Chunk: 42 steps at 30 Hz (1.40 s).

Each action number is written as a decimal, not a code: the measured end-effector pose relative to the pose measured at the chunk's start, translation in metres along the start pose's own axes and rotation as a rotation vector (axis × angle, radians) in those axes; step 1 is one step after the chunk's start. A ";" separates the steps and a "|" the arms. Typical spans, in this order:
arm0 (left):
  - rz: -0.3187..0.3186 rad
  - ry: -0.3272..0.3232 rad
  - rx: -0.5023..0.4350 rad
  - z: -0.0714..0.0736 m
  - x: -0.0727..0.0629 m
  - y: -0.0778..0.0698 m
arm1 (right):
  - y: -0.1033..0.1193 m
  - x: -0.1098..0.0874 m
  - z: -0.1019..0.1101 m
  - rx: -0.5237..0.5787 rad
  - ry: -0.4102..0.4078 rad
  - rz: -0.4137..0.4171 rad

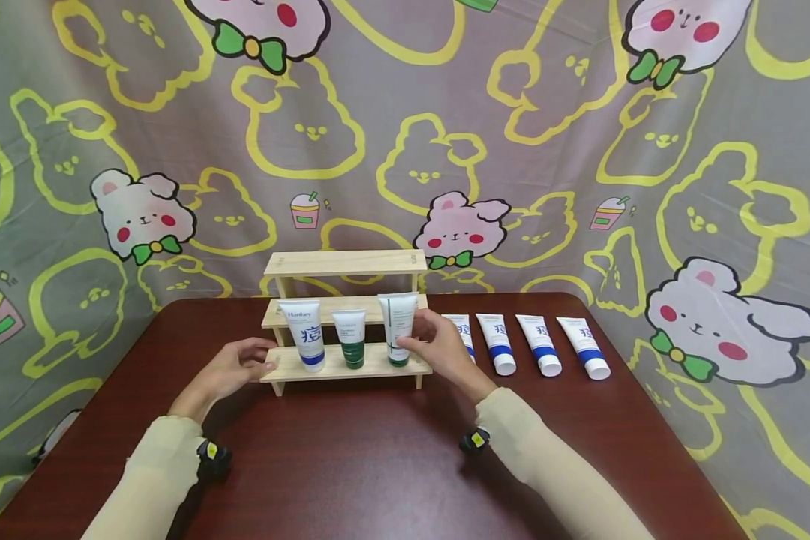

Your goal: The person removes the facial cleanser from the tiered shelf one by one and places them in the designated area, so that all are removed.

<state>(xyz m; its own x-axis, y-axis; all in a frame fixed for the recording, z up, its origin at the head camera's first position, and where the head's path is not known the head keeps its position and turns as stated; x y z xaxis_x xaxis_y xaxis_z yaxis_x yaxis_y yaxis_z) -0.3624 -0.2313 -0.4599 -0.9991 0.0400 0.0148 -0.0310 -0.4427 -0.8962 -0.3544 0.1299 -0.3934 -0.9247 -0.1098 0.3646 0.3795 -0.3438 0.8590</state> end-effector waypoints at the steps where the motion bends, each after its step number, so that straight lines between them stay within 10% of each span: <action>1: -0.001 0.002 0.000 0.000 0.001 0.001 | 0.006 -0.002 0.001 -0.002 0.000 0.009; 42: -0.008 -0.007 -0.020 0.000 0.001 0.000 | 0.011 -0.011 0.075 -0.157 -0.037 -0.020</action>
<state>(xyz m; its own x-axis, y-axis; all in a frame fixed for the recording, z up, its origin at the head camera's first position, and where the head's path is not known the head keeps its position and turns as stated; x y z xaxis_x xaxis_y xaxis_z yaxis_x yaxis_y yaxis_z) -0.3633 -0.2312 -0.4595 -0.9990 0.0367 0.0248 -0.0380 -0.4247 -0.9045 -0.3381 0.1968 -0.3610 -0.9292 -0.0683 0.3632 0.3487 -0.4873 0.8006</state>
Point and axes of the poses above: each hand's wrist, its own x-axis towards the middle knuckle, its own z-axis out of the back of the hand, y = z × x, the point moved 8 cm from there along x, towards the middle knuckle, and after that the axes turned 8 degrees about -y, right-handed, at the moved point
